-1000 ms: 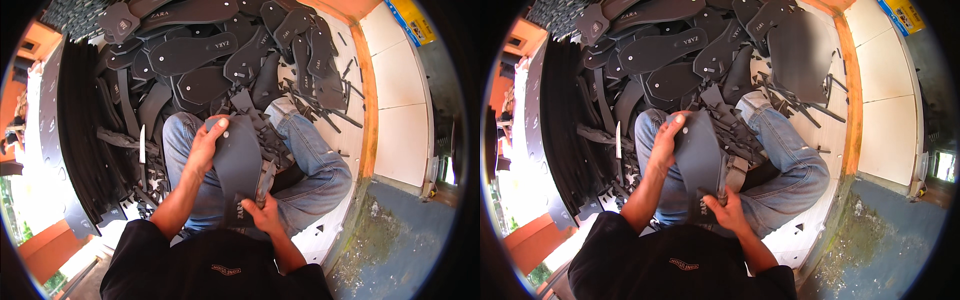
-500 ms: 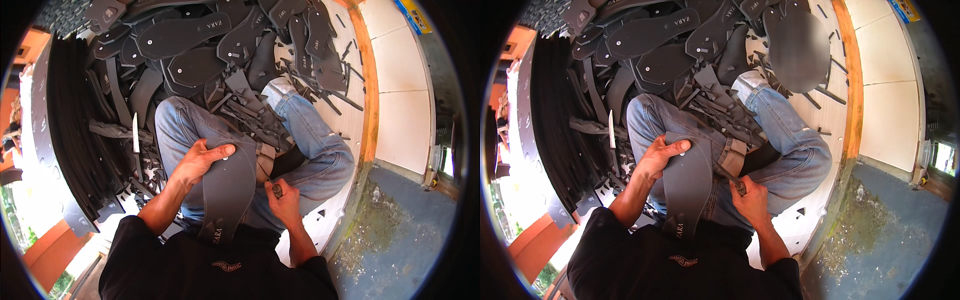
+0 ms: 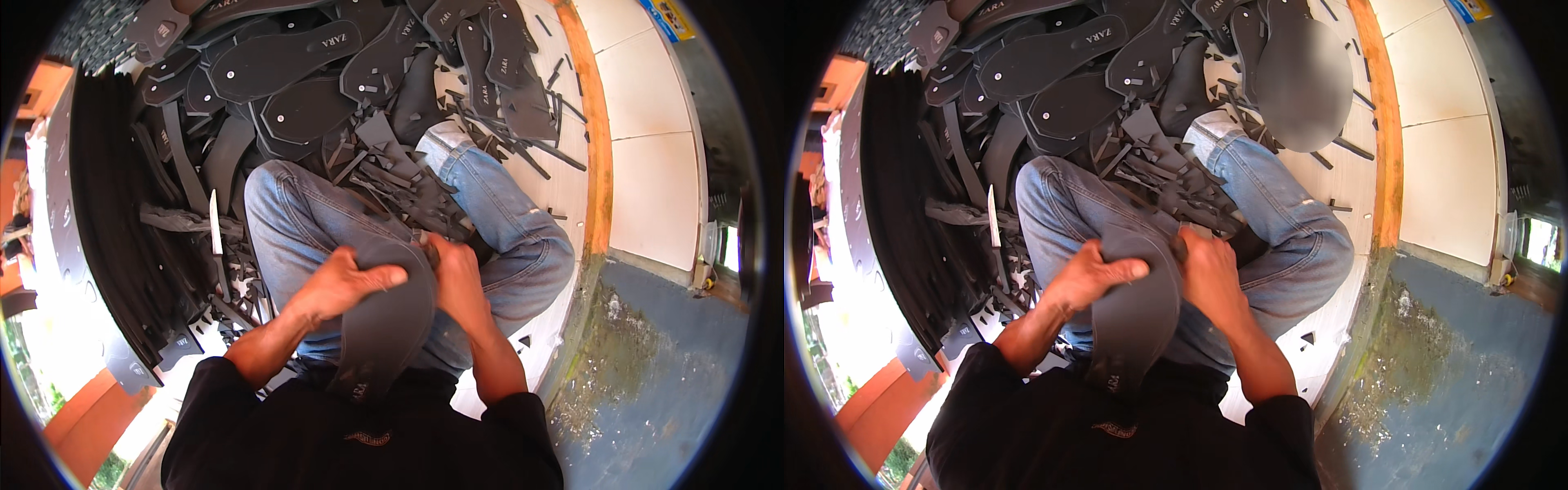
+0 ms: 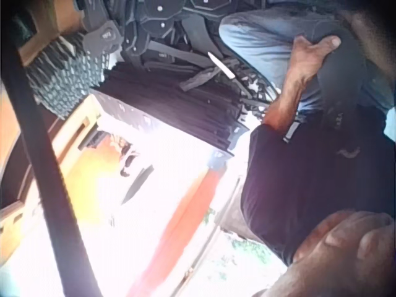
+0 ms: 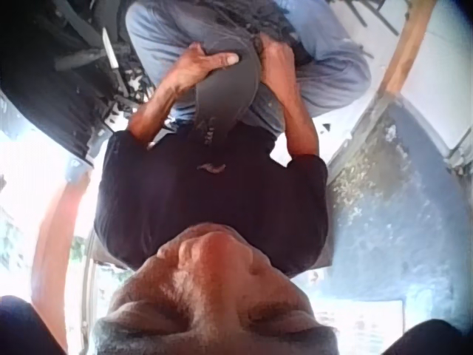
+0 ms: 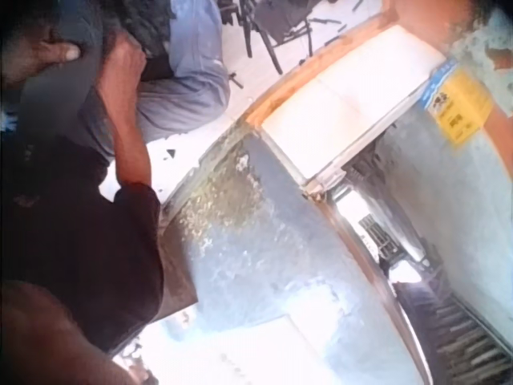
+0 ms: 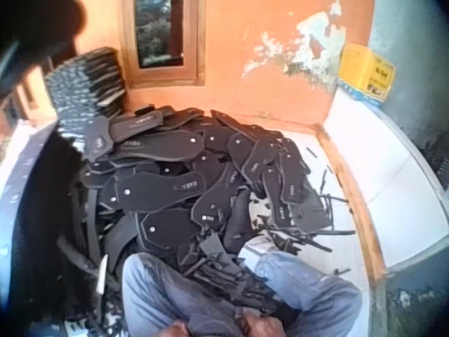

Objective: The person trims the edges of several black shoe insoles using a knife while sitting on the floor.

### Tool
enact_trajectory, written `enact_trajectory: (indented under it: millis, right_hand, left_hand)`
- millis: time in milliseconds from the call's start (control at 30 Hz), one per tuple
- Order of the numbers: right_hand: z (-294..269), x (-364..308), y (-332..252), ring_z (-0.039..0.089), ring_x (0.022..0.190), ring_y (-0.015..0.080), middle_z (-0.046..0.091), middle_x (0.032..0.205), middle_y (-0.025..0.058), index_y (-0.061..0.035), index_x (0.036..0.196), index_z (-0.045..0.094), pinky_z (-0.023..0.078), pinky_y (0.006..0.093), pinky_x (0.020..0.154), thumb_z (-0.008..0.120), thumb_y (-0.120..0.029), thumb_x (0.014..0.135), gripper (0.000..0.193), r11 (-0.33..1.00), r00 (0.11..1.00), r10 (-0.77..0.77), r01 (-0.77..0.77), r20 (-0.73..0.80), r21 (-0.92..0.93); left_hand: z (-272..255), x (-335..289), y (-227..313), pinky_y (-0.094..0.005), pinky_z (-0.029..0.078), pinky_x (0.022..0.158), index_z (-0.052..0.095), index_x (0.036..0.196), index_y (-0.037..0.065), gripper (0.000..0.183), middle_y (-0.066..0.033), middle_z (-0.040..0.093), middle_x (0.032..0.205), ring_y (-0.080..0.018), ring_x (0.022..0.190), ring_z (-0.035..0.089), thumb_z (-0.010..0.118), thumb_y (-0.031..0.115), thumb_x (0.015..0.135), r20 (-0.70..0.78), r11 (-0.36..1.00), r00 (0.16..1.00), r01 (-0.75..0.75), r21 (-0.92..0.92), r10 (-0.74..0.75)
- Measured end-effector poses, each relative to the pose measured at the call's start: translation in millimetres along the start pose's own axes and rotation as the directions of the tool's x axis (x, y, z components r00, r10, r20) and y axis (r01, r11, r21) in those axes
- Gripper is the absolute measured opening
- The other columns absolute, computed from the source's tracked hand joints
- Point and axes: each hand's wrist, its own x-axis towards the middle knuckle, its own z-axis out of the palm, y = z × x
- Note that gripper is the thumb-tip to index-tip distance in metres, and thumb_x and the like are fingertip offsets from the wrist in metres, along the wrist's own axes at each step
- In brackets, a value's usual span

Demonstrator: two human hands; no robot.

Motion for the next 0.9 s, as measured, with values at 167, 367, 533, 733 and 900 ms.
enact_trajectory:
  millis: [167, 367, 533, 733, 900]
  right_hand:
    - [-12.9, 28.8, 9.8, 0.051, 0.058, 0.0089, 0.056, 0.061, 0.0008, -0.0024, 0.08, 0.062, 0.039, 0.0261, 0.054, 0.066, -0.027, 0.084, 0.025, 0.724, 0.925, 0.318, -0.378, 0.208, 0.577]
    - [-35.3, 27.3, 9.9, 0.05, 0.065, 0.005, 0.056, 0.069, -0.0031, -0.0027, 0.082, 0.062, 0.04, 0.0215, 0.059, 0.068, -0.022, 0.083, 0.02, 0.658, 0.948, 0.316, -0.198, -0.028, 0.726]
    - [-33.2, 16.7, 5.5, 0.05, 0.052, 0.0066, 0.055, 0.065, 0.0001, -0.0023, 0.08, 0.059, 0.04, 0.0207, 0.046, 0.067, -0.023, 0.084, 0.022, 0.433, 0.749, 0.604, -0.023, -0.271, 0.901]
    - [-2.1, -23.2, 0.2, 0.045, 0.046, 0.0065, 0.053, 0.058, 0.0008, -0.0024, 0.073, 0.056, 0.034, 0.0205, 0.044, 0.065, -0.019, 0.086, 0.024, 0.525, 0.876, 0.438, -0.066, -0.204, 0.848]
    - [-12.0, -50.7, 9.6, 0.044, 0.043, 0.009, 0.05, 0.05, 0.0034, -0.0036, 0.064, 0.05, 0.033, 0.0252, 0.042, 0.062, -0.025, 0.088, 0.035, 0.582, 0.805, 0.562, -0.218, -0.193, 0.783]
  left_hand:
    - [2.6, 3.1, 9.6, -0.0255, 0.05, 0.067, 0.062, 0.104, -0.002, 0.04, -0.0055, 0.065, 0.086, -0.0113, 0.075, 0.061, 0.065, 0.034, 0.085, 0.012, 1.0, 1.0, 0.005, -0.022, -0.005]
    - [-19.1, 48.5, -23.3, -0.0286, 0.053, 0.071, 0.056, 0.113, -0.002, 0.043, -0.0098, 0.066, 0.088, -0.0153, 0.077, 0.063, 0.047, 0.036, 0.095, 0.147, 0.802, 0.985, 0.016, -0.597, 0.089]
    - [20.4, 58.3, -72.2, -0.0343, 0.046, 0.089, 0.049, 0.119, 0.001, 0.044, -0.009, 0.059, 0.107, -0.0182, 0.101, 0.056, 0.066, 0.013, 0.08, 0.004, 0.915, 0.931, -0.359, -0.182, 0.366]
    - [67.2, 52.7, -51.3, -0.0431, 0.046, 0.088, 0.047, 0.12, 0.007, 0.044, -0.0086, 0.056, 0.112, -0.0231, 0.105, 0.054, 0.066, 0.021, 0.083, -0.35, 0.516, 0.924, -0.377, -0.769, 0.154]
    - [75.6, 37.1, -44.1, -0.0304, 0.049, 0.072, 0.053, 0.108, 0.008, 0.025, -0.004, 0.059, 0.103, -0.0163, 0.09, 0.059, 0.064, 0.017, 0.086, -0.337, 0.536, 0.939, -0.32, -0.781, 0.07]
